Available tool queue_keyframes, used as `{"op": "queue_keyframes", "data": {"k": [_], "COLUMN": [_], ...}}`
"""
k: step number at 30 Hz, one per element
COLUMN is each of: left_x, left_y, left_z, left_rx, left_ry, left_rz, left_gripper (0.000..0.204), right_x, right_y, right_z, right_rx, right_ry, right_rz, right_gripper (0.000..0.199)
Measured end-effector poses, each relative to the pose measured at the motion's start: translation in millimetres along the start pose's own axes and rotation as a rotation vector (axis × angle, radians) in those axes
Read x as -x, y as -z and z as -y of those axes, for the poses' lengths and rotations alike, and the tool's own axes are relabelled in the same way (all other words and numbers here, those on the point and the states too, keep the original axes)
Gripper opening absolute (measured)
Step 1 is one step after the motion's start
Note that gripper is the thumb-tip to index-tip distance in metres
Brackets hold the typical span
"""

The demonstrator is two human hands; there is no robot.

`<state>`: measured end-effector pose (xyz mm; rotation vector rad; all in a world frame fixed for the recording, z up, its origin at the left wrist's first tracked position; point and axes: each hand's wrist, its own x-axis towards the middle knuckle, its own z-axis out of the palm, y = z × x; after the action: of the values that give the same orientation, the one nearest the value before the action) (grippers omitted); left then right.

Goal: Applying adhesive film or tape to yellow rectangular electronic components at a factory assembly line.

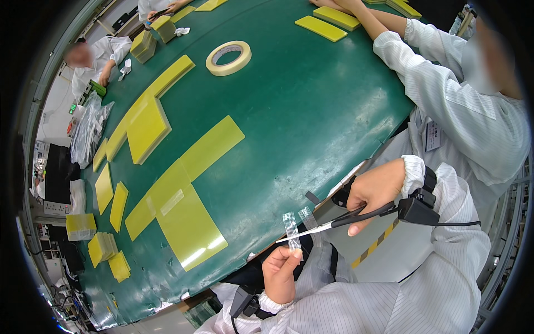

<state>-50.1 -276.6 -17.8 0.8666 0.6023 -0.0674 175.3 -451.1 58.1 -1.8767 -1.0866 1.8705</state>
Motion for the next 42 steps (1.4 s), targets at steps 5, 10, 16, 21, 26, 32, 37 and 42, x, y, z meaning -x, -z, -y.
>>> {"op": "queue_keyframes", "data": {"k": [5,10,16,21,26,32,37,42], "left_x": [5.6,17.8,21.6,27.3,32.1,36.5,38.2,11.5], "left_y": [2.8,2.1,10.4,12.5,13.9,41.9,60.6,60.2], "left_z": [2.3,7.5,-2.2,-12.7,-42.2,-97.0,-154.1,-207.9], "left_rx": [-0.002,0.009,-0.195,-0.268,-0.223,-0.292,-0.398,-0.528], "left_ry": [0.019,0.137,0.052,-0.035,-0.183,-0.412,-0.605,-0.651], "left_rz": [0.064,0.141,0.304,0.313,0.376,0.231,0.038,0.034], "left_gripper": [0.005,0.005,0.007,0.004,0.006,0.011,0.018,0.025], "right_x": [4.4,9.6,30.6,17.4,-6.9,-33.1,-39.0,-44.0], "right_y": [-5.0,-15.1,-14.9,2.5,36.5,81.1,87.5,89.0], "right_z": [-5.2,-10.1,-6.3,28.4,42.6,20.8,32.3,75.0], "right_rx": [0.014,0.13,0.053,-0.01,0.093,0.371,0.413,0.43], "right_ry": [0.017,-0.042,0.089,0.004,-0.199,-0.403,-0.405,0.219], "right_rz": [0.014,0.082,-0.214,-0.959,-1.395,-1.554,-1.535,-1.469], "right_gripper": [0.053,0.053,0.057,0.053,0.044,0.043,0.037,0.023]}}
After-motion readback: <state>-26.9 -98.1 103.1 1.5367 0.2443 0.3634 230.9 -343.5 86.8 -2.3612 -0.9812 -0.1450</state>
